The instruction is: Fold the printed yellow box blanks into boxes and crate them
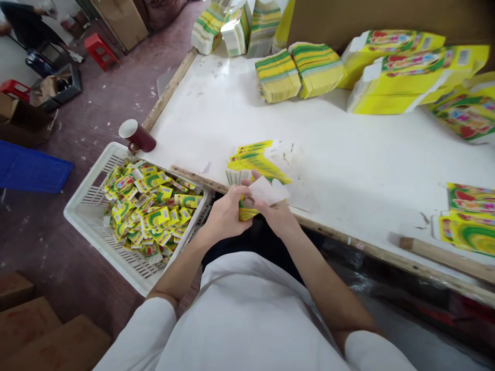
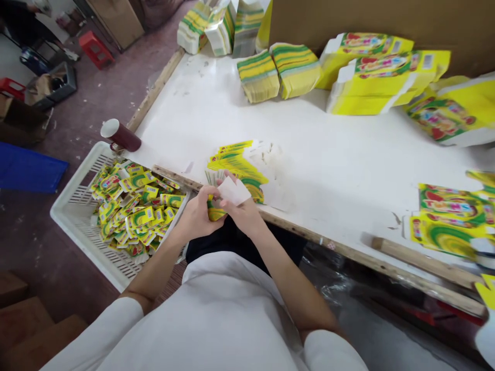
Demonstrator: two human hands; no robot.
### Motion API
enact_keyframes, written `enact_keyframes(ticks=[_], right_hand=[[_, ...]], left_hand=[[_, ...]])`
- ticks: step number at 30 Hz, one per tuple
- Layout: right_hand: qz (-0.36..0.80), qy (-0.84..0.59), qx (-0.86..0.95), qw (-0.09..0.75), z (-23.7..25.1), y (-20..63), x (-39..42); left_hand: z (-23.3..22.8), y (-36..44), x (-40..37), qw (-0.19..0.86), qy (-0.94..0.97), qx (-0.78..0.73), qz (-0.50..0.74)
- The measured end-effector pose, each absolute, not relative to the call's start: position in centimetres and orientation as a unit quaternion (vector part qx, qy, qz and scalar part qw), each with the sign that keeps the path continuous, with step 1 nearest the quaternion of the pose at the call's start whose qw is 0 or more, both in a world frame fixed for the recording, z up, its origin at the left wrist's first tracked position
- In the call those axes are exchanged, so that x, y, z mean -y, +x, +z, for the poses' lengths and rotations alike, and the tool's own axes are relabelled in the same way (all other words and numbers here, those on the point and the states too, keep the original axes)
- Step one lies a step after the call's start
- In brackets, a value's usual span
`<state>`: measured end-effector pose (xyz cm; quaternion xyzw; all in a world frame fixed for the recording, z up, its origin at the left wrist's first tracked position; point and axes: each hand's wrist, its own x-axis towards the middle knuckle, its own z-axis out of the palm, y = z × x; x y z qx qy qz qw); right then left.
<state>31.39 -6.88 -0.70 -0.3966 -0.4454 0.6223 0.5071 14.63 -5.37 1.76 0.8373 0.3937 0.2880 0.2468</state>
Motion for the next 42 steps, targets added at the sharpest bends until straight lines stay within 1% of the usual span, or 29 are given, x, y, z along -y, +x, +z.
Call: enact_keyframes(ticks=[2, 4, 5, 7, 10, 15, 18, 20, 22, 24, 26, 27, 29, 31, 33, 35, 38, 40, 42], right_hand=[[0.528, -0.389, 0.574, 0.491, -0.3, 31.4, 7.4], [0.400, -0.394, 0.682, 0.469, 0.1, 31.6, 7.9], [0.347, -0.409, 0.703, 0.468, 0.2, 31.7, 8.0], [0.282, -0.453, 0.694, 0.484, 0.2, 31.9, 8.1], [0.268, -0.480, 0.670, 0.499, 0.0, 32.6, 7.9], [0.283, -0.435, 0.751, 0.407, 0.6, 34.4, 7.5], [0.299, -0.414, 0.775, 0.371, 1.3, 35.2, 7.3], [0.296, -0.425, 0.766, 0.382, 1.5, 35.1, 7.3], [0.280, -0.456, 0.729, 0.427, 1.3, 34.5, 7.2], [0.274, -0.475, 0.695, 0.465, 0.9, 33.8, 7.2], [0.278, -0.477, 0.681, 0.481, 0.4, 33.5, 7.2], [0.273, -0.481, 0.678, 0.485, 0.3, 33.5, 7.2], [0.243, -0.493, 0.673, 0.495, 0.1, 33.7, 7.2], [0.208, -0.494, 0.687, 0.492, 0.0, 33.8, 7.2], [0.190, -0.476, 0.720, 0.468, -0.1, 33.9, 7.2], [0.185, -0.454, 0.755, 0.436, -0.2, 33.8, 7.3], [0.198, -0.426, 0.786, 0.402, -0.3, 33.9, 7.5], [0.211, -0.418, 0.792, 0.392, -0.3, 34.1, 7.6], [0.225, -0.421, 0.780, 0.404, -0.1, 34.2, 7.8]], left_hand=[[1.6, 14.5, 5.1, 0.282, 0.830, -0.395, 0.275], [1.4, 14.5, 5.0, 0.290, 0.826, -0.386, 0.292], [1.3, 14.4, 4.9, 0.277, 0.822, -0.391, 0.307], [1.3, 14.4, 5.0, 0.225, 0.807, -0.434, 0.331], [1.8, 14.0, 5.2, 0.166, 0.794, -0.492, 0.315], [2.8, 13.0, 5.2, 0.154, 0.809, -0.482, 0.300], [3.3, 13.0, 4.9, 0.153, 0.827, -0.453, 0.297], [3.6, 13.3, 4.7, 0.128, 0.838, -0.436, 0.302], [3.7, 13.6, 4.6, 0.098, 0.842, -0.431, 0.309], [3.5, 13.7, 4.6, 0.095, 0.833, -0.442, 0.319], [2.8, 13.5, 4.6, 0.140, 0.799, -0.476, 0.340], [2.3, 13.3, 4.6, 0.184, 0.767, -0.497, 0.361], [1.3, 12.9, 4.6, 0.313, 0.673, -0.527, 0.413], [0.6, 12.6, 4.5, 0.447, 0.569, -0.523, 0.452], [0.4, 12.7, 4.4, 0.514, 0.495, -0.511, 0.479], [0.7, 12.8, 4.3, 0.515, 0.471, -0.510, 0.503], [1.4, 13.0, 4.1, 0.481, 0.479, -0.518, 0.520], [1.7, 13.1, 4.0, 0.474, 0.480, -0.521, 0.523], [1.7, 13.2, 4.1, 0.490, 0.463, -0.520, 0.525]])
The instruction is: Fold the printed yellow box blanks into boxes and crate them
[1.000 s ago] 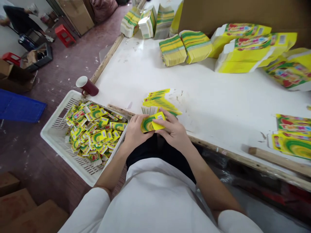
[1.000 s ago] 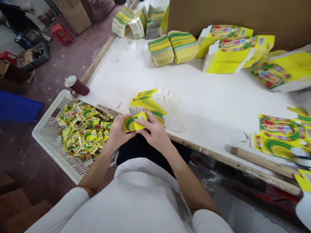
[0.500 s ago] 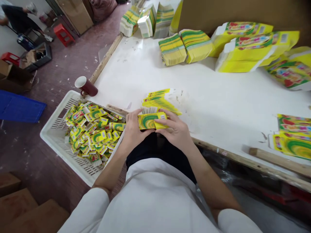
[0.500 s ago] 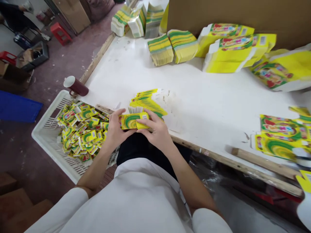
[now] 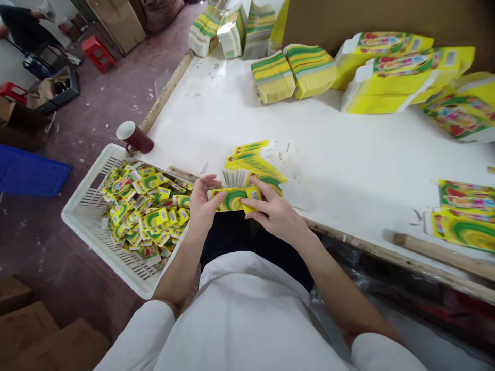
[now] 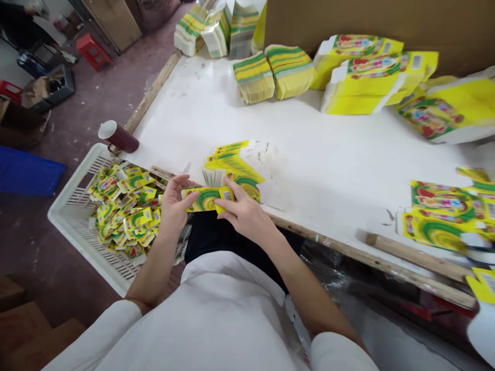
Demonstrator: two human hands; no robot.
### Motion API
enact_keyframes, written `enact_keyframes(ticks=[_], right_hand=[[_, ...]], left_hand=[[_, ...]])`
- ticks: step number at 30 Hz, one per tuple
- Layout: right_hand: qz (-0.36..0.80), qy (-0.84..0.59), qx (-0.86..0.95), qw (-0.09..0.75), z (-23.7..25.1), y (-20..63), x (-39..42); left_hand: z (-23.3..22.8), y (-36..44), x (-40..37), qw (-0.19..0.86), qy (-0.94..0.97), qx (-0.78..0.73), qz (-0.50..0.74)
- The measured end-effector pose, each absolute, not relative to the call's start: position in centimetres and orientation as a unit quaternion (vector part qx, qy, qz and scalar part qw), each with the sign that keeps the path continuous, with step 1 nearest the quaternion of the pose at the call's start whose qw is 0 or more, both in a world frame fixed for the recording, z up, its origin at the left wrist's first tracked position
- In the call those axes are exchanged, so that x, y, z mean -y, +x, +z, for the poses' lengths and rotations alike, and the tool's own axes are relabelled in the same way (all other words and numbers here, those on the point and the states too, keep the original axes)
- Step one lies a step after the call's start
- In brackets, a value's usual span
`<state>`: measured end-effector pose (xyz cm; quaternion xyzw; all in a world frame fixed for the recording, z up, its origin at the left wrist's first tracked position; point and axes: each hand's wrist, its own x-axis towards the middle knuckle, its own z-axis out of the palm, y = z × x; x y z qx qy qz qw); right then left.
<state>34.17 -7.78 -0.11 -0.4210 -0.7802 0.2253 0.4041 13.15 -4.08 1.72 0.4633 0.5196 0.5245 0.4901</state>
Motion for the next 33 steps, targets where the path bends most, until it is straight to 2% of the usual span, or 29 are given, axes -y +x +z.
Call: enact_keyframes(ticks=[5, 10, 12, 14, 15, 17, 19, 22, 27, 29, 33], right_hand=[[0.319, -0.461, 0.660, 0.500, 0.3, 33.0, 7.7], [0.341, -0.445, 0.690, 0.458, 0.2, 31.9, 7.5], [0.357, -0.451, 0.670, 0.470, -0.2, 32.6, 7.5], [0.319, -0.532, 0.629, 0.469, -0.9, 34.1, 7.5], [0.285, -0.588, 0.612, 0.446, -1.3, 35.0, 7.4], [0.228, -0.679, 0.604, 0.351, -2.3, 36.6, 7.2], [0.202, -0.717, 0.613, 0.263, -3.3, 37.5, 6.9], [0.183, -0.730, 0.627, 0.202, -4.1, 37.6, 6.2], [0.137, -0.726, 0.657, 0.149, -3.9, 37.0, 5.6], [0.124, -0.721, 0.668, 0.136, -3.7, 36.9, 5.6], [0.120, -0.712, 0.677, 0.140, -3.3, 36.6, 5.2]], left_hand=[[1.5, 14.1, 5.1, 0.531, 0.464, -0.503, 0.500], [1.7, 13.1, 5.2, 0.462, 0.523, -0.515, 0.497], [2.4, 10.4, 4.5, 0.376, 0.547, -0.551, 0.507], [3.3, 6.1, 3.6, 0.222, 0.551, -0.623, 0.509], [3.7, 3.7, 3.2, 0.134, 0.536, -0.671, 0.495], [4.1, -0.6, 2.4, -0.002, 0.499, -0.782, 0.373], [3.8, -2.9, 1.7, -0.058, 0.469, -0.831, 0.293], [2.1, -0.8, 0.4, 0.023, 0.597, -0.742, 0.305], [-0.3, 11.9, -3.3, 0.236, 0.800, -0.460, 0.303], [-0.8, 16.3, -5.6, 0.276, 0.842, -0.403, 0.230], [-1.4, 20.1, -11.0, 0.295, 0.870, -0.395, 0.009]])
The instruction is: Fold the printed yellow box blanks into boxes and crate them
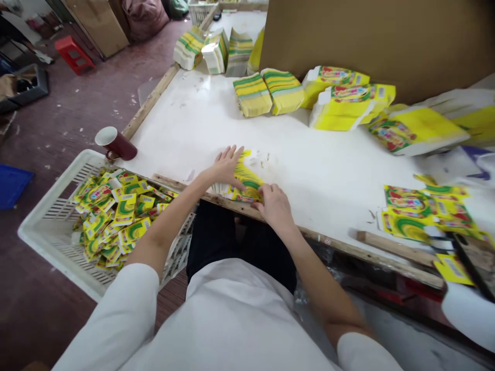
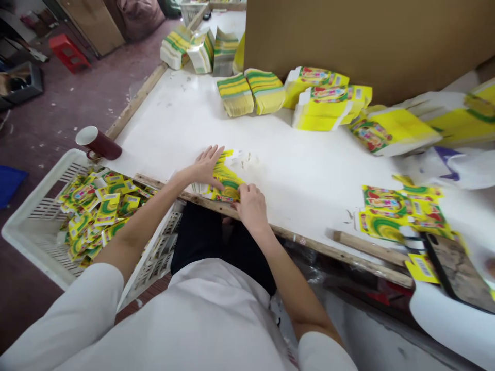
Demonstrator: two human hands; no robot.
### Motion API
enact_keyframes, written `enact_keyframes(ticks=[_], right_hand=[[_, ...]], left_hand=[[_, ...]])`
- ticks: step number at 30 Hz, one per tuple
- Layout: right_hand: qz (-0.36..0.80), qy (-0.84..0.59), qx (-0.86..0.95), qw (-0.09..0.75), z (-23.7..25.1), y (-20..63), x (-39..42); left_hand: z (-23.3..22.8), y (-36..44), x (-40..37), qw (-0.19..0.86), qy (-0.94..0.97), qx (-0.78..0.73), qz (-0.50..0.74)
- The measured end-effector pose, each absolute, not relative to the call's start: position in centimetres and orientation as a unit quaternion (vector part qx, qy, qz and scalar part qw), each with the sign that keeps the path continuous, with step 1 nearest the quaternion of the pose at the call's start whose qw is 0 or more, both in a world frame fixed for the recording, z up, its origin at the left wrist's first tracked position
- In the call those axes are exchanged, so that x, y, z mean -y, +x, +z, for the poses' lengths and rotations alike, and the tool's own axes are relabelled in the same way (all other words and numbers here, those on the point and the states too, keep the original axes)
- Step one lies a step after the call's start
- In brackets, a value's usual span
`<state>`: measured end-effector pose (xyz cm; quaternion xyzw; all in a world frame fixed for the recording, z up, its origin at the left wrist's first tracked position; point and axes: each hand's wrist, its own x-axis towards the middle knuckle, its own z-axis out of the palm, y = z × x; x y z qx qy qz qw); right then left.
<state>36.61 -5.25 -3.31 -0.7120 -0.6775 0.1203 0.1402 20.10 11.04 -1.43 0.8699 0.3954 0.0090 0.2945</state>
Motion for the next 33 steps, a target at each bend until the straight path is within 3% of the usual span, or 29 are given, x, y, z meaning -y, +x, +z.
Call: enact_keyframes(ticks=[3, 9, 21, 33], right_hand=[[0.128, -0.708, 0.678, 0.151, -3.0, 36.6, 3.6], [0.120, -0.678, 0.709, 0.151, -1.5, 38.0, -1.1], [0.095, -0.602, 0.784, 0.118, -1.6, 37.1, 3.7], [0.096, -0.580, 0.808, 0.048, 0.5, 37.9, -0.6]], left_hand=[[-1.5, 20.2, -14.6, 0.284, 0.877, -0.380, -0.075], [-1.0, 19.9, -17.5, 0.288, 0.881, -0.368, -0.079], [-1.7, 19.6, -15.2, 0.380, 0.878, -0.286, -0.057], [0.9, 19.6, -14.9, 0.386, 0.864, -0.301, -0.119]])
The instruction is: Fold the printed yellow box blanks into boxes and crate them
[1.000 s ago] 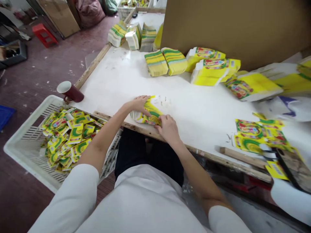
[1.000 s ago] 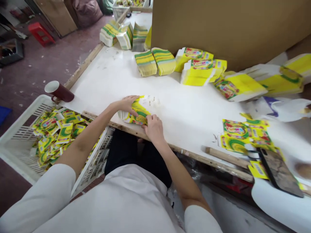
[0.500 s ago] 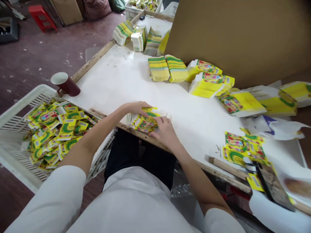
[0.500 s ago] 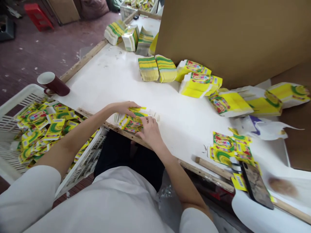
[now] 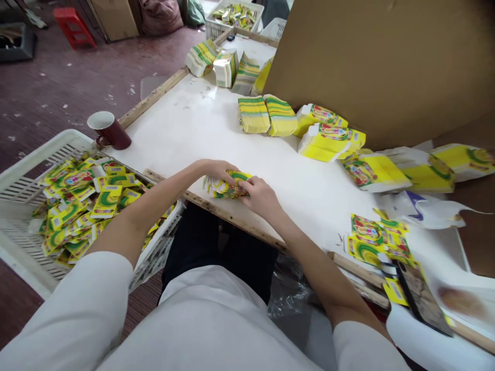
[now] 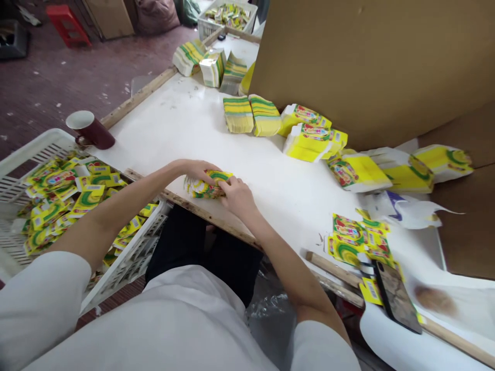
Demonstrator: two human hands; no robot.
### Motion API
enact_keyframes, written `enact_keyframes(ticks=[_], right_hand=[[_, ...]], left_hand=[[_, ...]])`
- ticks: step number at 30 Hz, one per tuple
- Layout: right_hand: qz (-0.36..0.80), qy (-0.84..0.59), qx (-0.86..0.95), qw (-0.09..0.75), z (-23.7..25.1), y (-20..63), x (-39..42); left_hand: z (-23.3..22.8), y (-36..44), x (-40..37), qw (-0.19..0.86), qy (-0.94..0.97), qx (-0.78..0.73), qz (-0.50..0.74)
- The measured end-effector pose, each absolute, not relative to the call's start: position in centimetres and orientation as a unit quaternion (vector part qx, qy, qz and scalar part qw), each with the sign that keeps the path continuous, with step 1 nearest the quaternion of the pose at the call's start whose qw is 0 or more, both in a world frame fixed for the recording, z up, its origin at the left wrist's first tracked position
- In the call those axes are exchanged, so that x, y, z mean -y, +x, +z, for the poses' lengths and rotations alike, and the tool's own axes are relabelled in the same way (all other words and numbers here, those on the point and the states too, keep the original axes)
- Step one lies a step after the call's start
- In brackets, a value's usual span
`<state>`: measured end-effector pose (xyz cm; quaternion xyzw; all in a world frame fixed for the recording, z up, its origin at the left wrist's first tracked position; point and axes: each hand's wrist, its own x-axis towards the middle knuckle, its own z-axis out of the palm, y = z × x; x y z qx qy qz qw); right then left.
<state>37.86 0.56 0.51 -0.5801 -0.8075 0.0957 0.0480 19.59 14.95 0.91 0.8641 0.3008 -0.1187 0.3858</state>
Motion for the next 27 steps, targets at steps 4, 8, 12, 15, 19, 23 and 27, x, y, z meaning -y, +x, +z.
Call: enact_keyframes(ticks=[4, 8, 12, 15, 19, 23, 27], right_hand=[[0.112, -0.573, 0.812, 0.019, 1.4, 38.0, -2.5], [0.115, -0.579, 0.807, 0.034, 0.9, 38.0, -2.7], [0.129, -0.575, 0.805, 0.063, 0.5, 38.6, -2.5], [0.142, -0.595, 0.783, 0.114, 0.7, 39.1, -2.3], [0.148, -0.615, 0.762, 0.139, 0.8, 39.3, -1.6], [0.167, -0.619, 0.750, 0.164, 0.5, 38.9, -0.7], [0.183, -0.627, 0.734, 0.187, 0.1, 38.9, -0.3]], left_hand=[[2.6, 19.8, -13.7, 0.282, 0.892, -0.303, -0.180], [2.5, 20.6, -10.7, 0.148, 0.913, -0.334, -0.180], [1.6, 21.2, -8.7, 0.115, 0.907, -0.375, -0.151], [1.0, 20.4, -9.2, 0.122, 0.907, -0.391, -0.092], [0.7, 18.9, -10.1, 0.142, 0.926, -0.342, -0.070], [0.4, 18.8, -9.2, 0.142, 0.927, -0.338, -0.077], [0.1, 19.4, -8.3, 0.140, 0.923, -0.354, -0.063]])
